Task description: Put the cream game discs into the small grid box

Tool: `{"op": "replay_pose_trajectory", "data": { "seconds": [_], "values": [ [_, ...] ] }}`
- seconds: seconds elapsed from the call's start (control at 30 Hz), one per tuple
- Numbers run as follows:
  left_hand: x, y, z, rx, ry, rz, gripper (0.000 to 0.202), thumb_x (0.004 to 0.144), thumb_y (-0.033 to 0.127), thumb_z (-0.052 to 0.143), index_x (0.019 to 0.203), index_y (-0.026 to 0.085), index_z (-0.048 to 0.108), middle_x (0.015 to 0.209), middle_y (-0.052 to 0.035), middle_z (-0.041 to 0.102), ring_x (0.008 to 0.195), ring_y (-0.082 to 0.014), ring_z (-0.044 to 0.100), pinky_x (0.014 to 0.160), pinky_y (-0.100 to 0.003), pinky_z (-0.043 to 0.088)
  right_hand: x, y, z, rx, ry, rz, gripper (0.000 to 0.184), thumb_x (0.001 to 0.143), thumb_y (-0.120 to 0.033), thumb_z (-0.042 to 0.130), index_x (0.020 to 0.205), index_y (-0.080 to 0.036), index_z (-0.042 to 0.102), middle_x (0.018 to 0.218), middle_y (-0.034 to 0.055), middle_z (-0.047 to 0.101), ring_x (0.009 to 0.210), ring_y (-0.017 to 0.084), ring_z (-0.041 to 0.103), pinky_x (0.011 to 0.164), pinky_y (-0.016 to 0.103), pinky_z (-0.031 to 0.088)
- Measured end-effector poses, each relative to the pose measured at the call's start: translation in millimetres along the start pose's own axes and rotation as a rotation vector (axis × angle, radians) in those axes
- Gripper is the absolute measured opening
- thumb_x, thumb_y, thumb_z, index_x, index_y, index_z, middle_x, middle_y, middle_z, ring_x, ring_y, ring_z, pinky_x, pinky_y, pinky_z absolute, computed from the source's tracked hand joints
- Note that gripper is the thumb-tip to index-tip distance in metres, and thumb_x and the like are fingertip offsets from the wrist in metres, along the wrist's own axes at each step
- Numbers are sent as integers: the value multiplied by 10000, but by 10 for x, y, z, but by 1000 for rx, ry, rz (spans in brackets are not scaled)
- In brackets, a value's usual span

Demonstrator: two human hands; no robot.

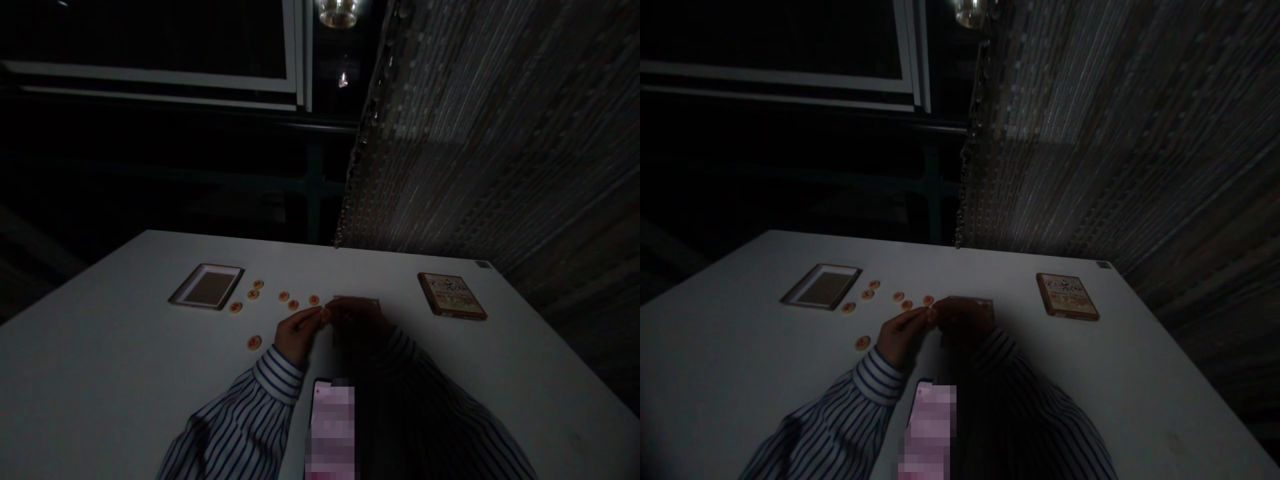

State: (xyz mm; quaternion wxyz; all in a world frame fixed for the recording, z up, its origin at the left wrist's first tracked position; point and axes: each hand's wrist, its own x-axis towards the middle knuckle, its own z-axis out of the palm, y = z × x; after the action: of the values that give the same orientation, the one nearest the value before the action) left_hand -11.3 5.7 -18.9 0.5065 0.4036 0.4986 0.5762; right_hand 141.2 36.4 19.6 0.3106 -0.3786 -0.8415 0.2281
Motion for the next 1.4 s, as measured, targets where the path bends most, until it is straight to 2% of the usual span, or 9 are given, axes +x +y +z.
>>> {"op": "replay_pose_trajectory", "data": {
  "seconds": [0.2, 0.47, 0.67, 0.8, 1.0, 1.2, 1.4],
  "values": [
    [10, -9, -20, 37, -23, 14, 253, 625, 307, 654, 823, 152, 682, 837, -66, 698, 809, -188, 633, 779, -287, 494, 3, -114, -44, -139, -6, -61, 186, 796, -318, 492, 854, -208, 631, 740, 30, 655, 674, 130, 590, 602, 230, 443],
    [-14, 26, 9, 52, 9, 31, 225, 623, 288, 647, 799, 154, 685, 802, -61, 703, 773, -188, 643, 732, -287, 521, 20, -104, -27, -334, -62, -73, 231, 811, -335, 463, 902, -204, 630, 784, 45, 660, 690, 136, 579, 590, 223, 389],
    [-5, 15, -9, 39, -23, 44, 291, 621, 318, 653, 837, 125, 679, 823, -74, 700, 803, -202, 636, 765, -317, 505, 48, -208, -74, -466, -167, -23, 259, 840, -345, 403, 889, -226, 628, 759, 24, 650, 664, 125, 559, 559, 223, 332],
    [12, -16, -33, 40, -36, 56, 302, 624, 327, 652, 854, 133, 678, 854, -74, 695, 824, -202, 629, 786, -318, 492, 49, -284, -115, -532, -169, 7, 289, 846, -359, 378, 895, -214, 622, 791, 35, 646, 692, 132, 548, 585, 234, 327],
    [28, -46, -46, -12, -50, 50, 320, 632, 331, 657, 880, 131, 670, 898, -84, 686, 875, -204, 615, 837, -331, 463, 35, -237, -94, -530, -175, -26, 309, 853, -381, 347, 909, -220, 604, 804, 38, 640, 711, 140, 546, 596, 237, 325],
    [25, -67, -60, -37, -67, 49, 326, 641, 346, 651, 884, 130, 669, 897, -88, 686, 864, -206, 617, 829, -342, 464, 44, -217, -120, -506, -196, -34, 295, 816, -415, 417, 938, -222, 603, 832, 46, 642, 722, 155, 555, 604, 244, 335],
    [-33, 74, -3, -39, -59, 75, 334, 623, 387, 651, 837, 132, 682, 870, -92, 690, 841, -213, 623, 807, -340, 472, 30, -263, -209, -486, -170, -49, 308, 848, -396, 369, 952, -209, 591, 813, 42, 637, 722, 141, 545, 638, 249, 338]
  ]
}}
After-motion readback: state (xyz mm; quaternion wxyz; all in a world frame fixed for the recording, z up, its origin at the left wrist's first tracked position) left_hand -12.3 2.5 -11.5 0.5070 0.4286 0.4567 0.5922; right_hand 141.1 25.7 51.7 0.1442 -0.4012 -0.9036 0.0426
